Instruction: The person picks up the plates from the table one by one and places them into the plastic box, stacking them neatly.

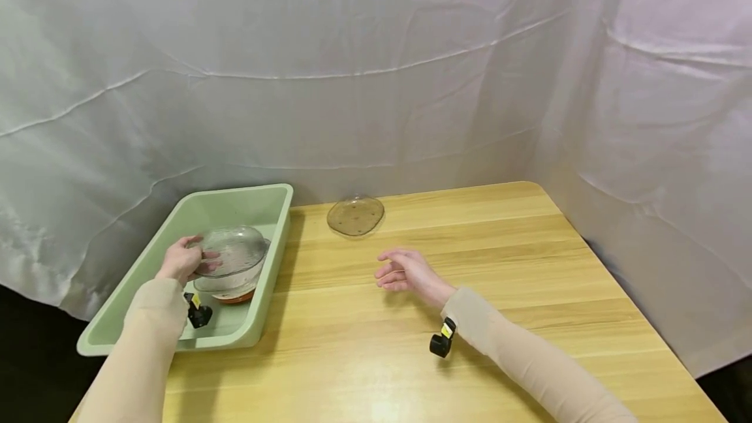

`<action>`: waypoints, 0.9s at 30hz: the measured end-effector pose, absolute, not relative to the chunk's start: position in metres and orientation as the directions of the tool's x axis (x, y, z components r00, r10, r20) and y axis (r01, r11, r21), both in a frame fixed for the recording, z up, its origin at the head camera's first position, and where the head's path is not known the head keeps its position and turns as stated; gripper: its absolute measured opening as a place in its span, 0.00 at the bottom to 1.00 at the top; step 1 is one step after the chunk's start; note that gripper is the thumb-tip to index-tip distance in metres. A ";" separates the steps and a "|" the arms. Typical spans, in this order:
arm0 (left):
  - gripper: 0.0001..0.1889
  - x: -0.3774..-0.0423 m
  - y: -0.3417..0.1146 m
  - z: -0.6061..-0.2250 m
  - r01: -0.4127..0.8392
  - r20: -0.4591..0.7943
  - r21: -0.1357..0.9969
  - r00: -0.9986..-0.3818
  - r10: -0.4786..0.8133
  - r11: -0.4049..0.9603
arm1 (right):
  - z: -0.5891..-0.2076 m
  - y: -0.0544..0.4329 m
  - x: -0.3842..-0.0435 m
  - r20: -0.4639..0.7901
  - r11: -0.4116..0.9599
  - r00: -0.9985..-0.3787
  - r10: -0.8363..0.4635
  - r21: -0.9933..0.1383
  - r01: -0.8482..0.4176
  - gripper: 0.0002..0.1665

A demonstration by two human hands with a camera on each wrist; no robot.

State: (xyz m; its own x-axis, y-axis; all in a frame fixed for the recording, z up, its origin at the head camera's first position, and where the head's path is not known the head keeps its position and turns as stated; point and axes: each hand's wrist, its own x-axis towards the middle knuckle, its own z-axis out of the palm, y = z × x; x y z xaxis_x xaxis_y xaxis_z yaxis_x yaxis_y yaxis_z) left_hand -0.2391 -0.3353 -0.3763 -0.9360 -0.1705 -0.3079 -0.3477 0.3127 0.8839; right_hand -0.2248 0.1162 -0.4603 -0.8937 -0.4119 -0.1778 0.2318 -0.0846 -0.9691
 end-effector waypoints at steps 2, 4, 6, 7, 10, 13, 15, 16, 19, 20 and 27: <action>0.33 -0.239 -0.337 -0.380 -0.351 -0.311 0.880 -0.935 -0.171 0.320 | -0.460 0.116 -0.224 -0.178 -0.076 -0.893 -0.413 -0.971 0.229 0.27; 0.32 -0.239 -0.338 -0.383 -0.353 -0.313 0.873 -0.934 -0.170 0.335 | -0.461 0.116 -0.224 -0.179 -0.071 -0.894 -0.411 -0.971 0.227 0.26; 0.32 -0.239 -0.338 -0.386 -0.355 -0.314 0.869 -0.934 -0.171 0.346 | -0.462 0.116 -0.224 -0.183 -0.062 -0.894 -0.409 -0.972 0.227 0.26; 0.32 -0.238 -0.338 -0.386 -0.354 -0.313 0.868 -0.935 -0.170 0.349 | -0.462 0.116 -0.224 -0.186 -0.060 -0.894 -0.407 -0.972 0.229 0.25; 0.32 -0.238 -0.338 -0.388 -0.351 -0.308 0.864 -0.936 -0.173 0.361 | -0.464 0.117 -0.224 -0.190 -0.054 -0.896 -0.402 -0.972 0.230 0.25; 0.34 -0.239 -0.337 -0.388 -0.355 -0.306 0.860 -0.934 -0.186 0.366 | -0.466 0.118 -0.224 -0.191 -0.052 -0.896 -0.401 -0.972 0.230 0.25; 0.36 -0.240 -0.337 -0.389 -0.359 -0.305 0.858 -0.931 -0.198 0.366 | -0.466 0.118 -0.224 -0.192 -0.053 -0.895 -0.402 -0.971 0.232 0.25; 0.37 -0.241 -0.337 -0.390 -0.360 -0.303 0.857 -0.931 -0.205 0.368 | -0.467 0.118 -0.224 -0.192 -0.053 -0.894 -0.404 -0.971 0.233 0.25; 0.38 -0.242 -0.337 -0.391 -0.352 -0.266 0.825 -0.932 -0.244 0.443 | -0.467 0.118 -0.223 -0.196 -0.051 -0.890 -0.411 -0.970 0.236 0.25; 0.37 -0.243 -0.337 -0.392 -0.344 -0.242 0.800 -0.934 -0.261 0.492 | -0.467 0.117 -0.222 -0.198 -0.050 -0.890 -0.411 -0.970 0.239 0.25; 0.35 -0.245 -0.333 -0.391 -0.351 -0.122 0.611 -0.927 -0.354 0.709 | -0.466 0.114 -0.221 -0.207 -0.038 -0.886 -0.414 -0.969 0.245 0.25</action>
